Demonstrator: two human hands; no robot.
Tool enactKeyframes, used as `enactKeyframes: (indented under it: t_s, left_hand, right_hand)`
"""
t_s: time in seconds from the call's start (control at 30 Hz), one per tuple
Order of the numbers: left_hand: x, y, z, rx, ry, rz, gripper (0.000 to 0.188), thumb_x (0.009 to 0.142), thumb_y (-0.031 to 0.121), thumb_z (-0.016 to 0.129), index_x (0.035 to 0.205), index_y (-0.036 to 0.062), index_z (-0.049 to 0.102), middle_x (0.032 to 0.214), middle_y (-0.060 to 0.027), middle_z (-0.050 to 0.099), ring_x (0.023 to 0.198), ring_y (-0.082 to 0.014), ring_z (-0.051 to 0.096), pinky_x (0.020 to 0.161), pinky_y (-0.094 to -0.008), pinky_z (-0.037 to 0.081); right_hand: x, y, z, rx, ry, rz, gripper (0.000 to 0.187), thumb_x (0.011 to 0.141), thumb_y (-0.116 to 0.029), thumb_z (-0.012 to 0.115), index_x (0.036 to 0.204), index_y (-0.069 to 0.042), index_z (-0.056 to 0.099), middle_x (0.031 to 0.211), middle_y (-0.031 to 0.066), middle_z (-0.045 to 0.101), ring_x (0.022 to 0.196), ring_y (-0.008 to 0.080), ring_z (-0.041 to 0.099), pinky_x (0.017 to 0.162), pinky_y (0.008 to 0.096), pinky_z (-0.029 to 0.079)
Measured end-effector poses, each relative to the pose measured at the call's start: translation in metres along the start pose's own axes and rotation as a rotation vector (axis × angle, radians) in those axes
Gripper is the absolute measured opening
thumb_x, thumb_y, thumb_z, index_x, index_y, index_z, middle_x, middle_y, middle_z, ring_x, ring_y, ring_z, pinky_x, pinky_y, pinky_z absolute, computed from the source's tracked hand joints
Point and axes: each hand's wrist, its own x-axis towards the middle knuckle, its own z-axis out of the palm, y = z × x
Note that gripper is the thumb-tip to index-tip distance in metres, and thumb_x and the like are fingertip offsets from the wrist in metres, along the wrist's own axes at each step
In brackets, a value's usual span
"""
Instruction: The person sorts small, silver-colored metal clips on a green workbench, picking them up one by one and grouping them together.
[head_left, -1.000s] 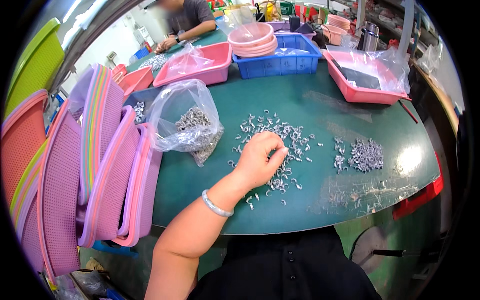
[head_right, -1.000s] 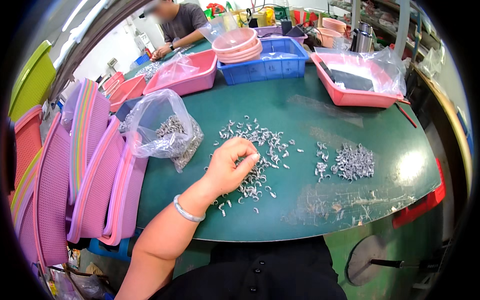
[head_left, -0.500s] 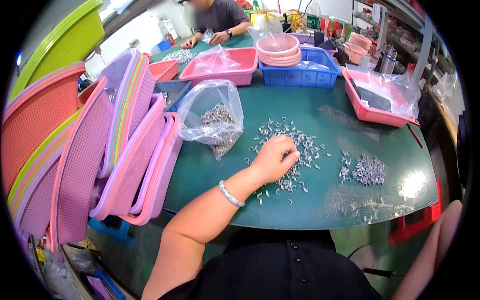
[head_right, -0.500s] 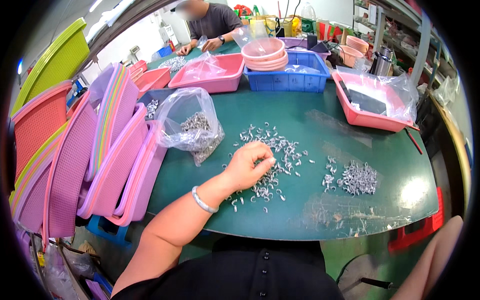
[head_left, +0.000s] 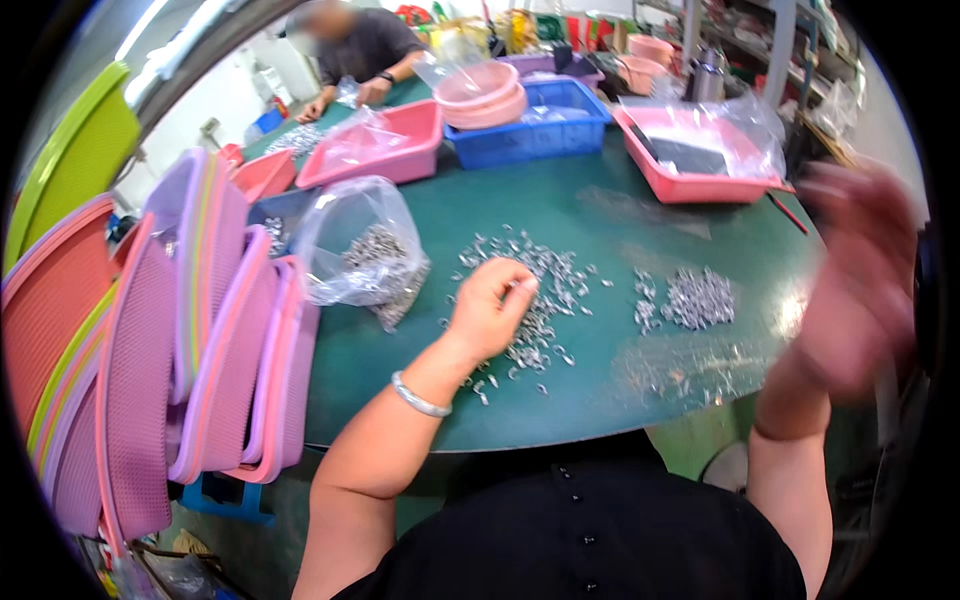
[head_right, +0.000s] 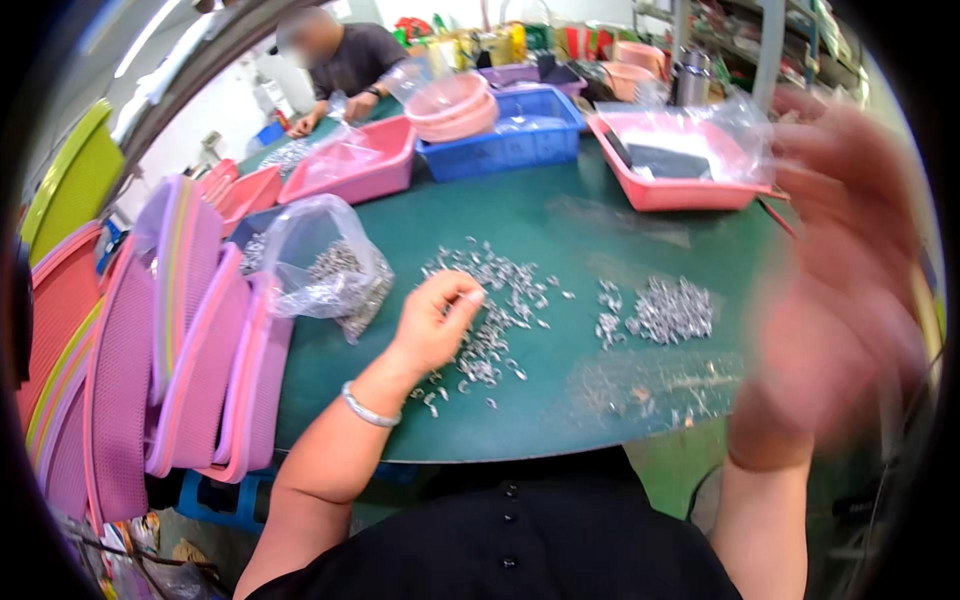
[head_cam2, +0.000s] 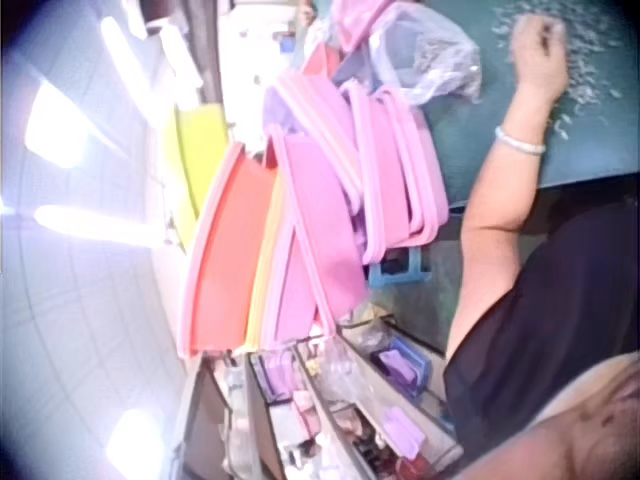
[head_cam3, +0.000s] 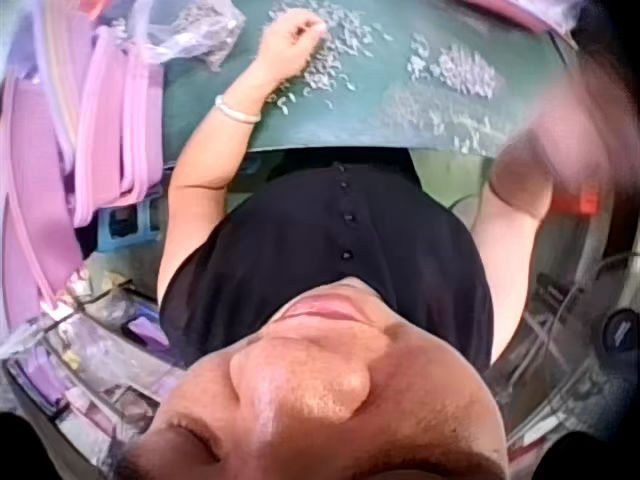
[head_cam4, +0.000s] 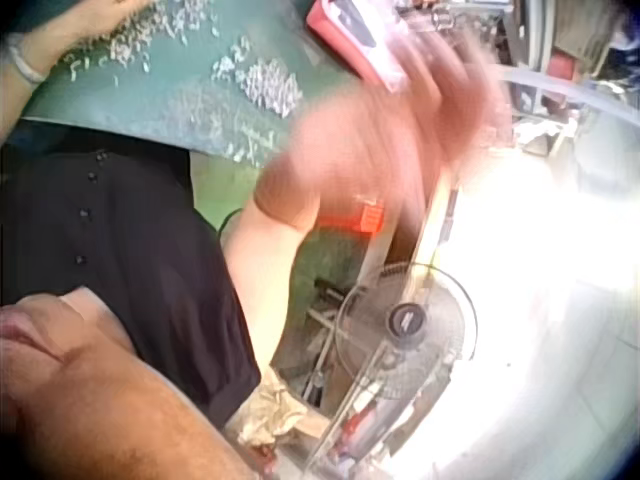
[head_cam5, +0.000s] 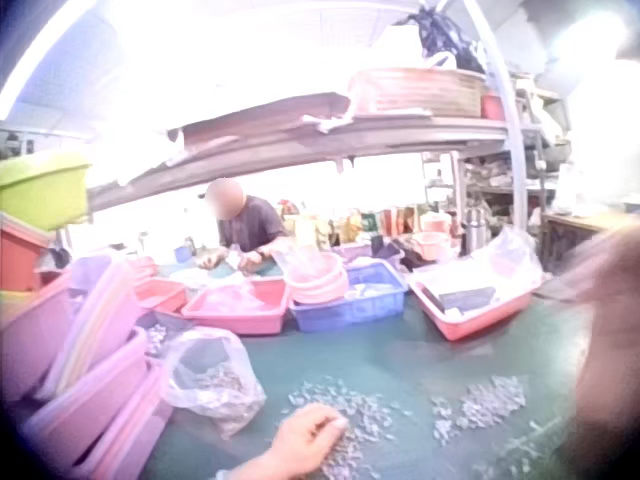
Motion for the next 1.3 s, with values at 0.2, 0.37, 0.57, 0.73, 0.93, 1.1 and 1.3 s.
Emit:
enactKeyframes:
  t_s: [0.2,0.37,0.57,0.73,0.93,1.1,1.3]
  left_hand:
    - [-0.006,0.002,-0.004,-0.081,-0.008,-0.137,0.010,0.092,0.010,0.058,0.092,0.0004,0.061,0.081,0.0007,0.059,0.074,-0.0058,0.051,0.068,-0.0205,0.043]
    - [-0.012,0.002,-0.002,-0.169,-0.061,-0.191,0.009,0.092,0.010,0.057,0.095,0.0015,0.061,0.079,0.0009,0.060,0.070,-0.0051,0.051,0.065,-0.0197,0.042]
    - [-0.009,0.012,-0.003,-0.063,-0.056,-0.205,0.005,0.086,0.004,0.062,0.090,0.0016,0.062,0.072,-0.0038,0.060,0.063,-0.0087,0.052,0.058,-0.0239,0.044]
    - [-0.010,0.008,0.001,-0.044,0.006,-0.097,0.012,0.081,0.001,0.066,0.092,0.0010,0.061,0.074,-0.0050,0.062,0.067,-0.0103,0.058,0.061,-0.0243,0.047]
    - [-0.011,0.012,0.003,-0.048,-0.001,-0.073,0.013,0.079,-0.002,0.066,0.090,0.0011,0.059,0.079,-0.0065,0.063,0.071,-0.0122,0.060,0.066,-0.0254,0.049]
    - [-0.010,0.010,0.004,-0.061,-0.033,-0.080,0.012,0.079,-0.002,0.066,0.087,0.0009,0.058,0.077,-0.0045,0.062,0.071,-0.0114,0.059,0.066,-0.0247,0.048]
    - [-0.010,0.005,0.001,-0.442,-0.040,-0.424,0.009,0.083,-0.001,0.063,0.086,0.0039,0.057,0.082,0.0004,0.059,0.077,-0.0070,0.055,0.070,-0.0219,0.046]
  right_hand:
    - [-0.117,0.096,0.050,-0.013,-0.805,0.488,0.017,0.081,-0.009,0.064,0.095,0.000,0.063,0.087,0.0133,0.063,0.078,0.0251,0.061,0.070,0.0329,0.050]
    - [-0.132,0.095,0.070,0.069,-0.814,0.610,0.013,0.080,-0.009,0.062,0.091,-0.001,0.064,0.084,0.0134,0.063,0.074,0.0274,0.061,0.066,0.0353,0.048]
    - [-0.127,0.094,0.071,0.111,-0.876,0.778,0.010,0.085,-0.008,0.061,0.092,-0.001,0.062,0.081,0.0058,0.061,0.071,0.0137,0.055,0.065,0.0276,0.045]
    - [-0.129,0.101,0.071,0.283,-0.867,1.038,0.010,0.087,-0.010,0.061,0.091,-0.001,0.062,0.080,-0.0003,0.060,0.072,0.0050,0.049,0.065,0.0230,0.043]
    - [-0.136,0.102,0.071,0.365,-0.817,1.096,0.009,0.088,-0.009,0.060,0.092,0.000,0.061,0.082,-0.0015,0.060,0.075,0.0049,0.050,0.068,0.0225,0.043]
    - [-0.143,0.101,0.071,0.394,-0.774,1.079,0.008,0.087,-0.008,0.060,0.091,-0.001,0.061,0.079,-0.0009,0.059,0.074,0.0052,0.050,0.067,0.0231,0.043]
    - [-0.135,0.105,0.062,0.102,-0.817,0.823,0.009,0.087,-0.008,0.060,0.091,-0.001,0.062,0.083,0.0048,0.062,0.077,0.0130,0.057,0.069,0.0280,0.046]
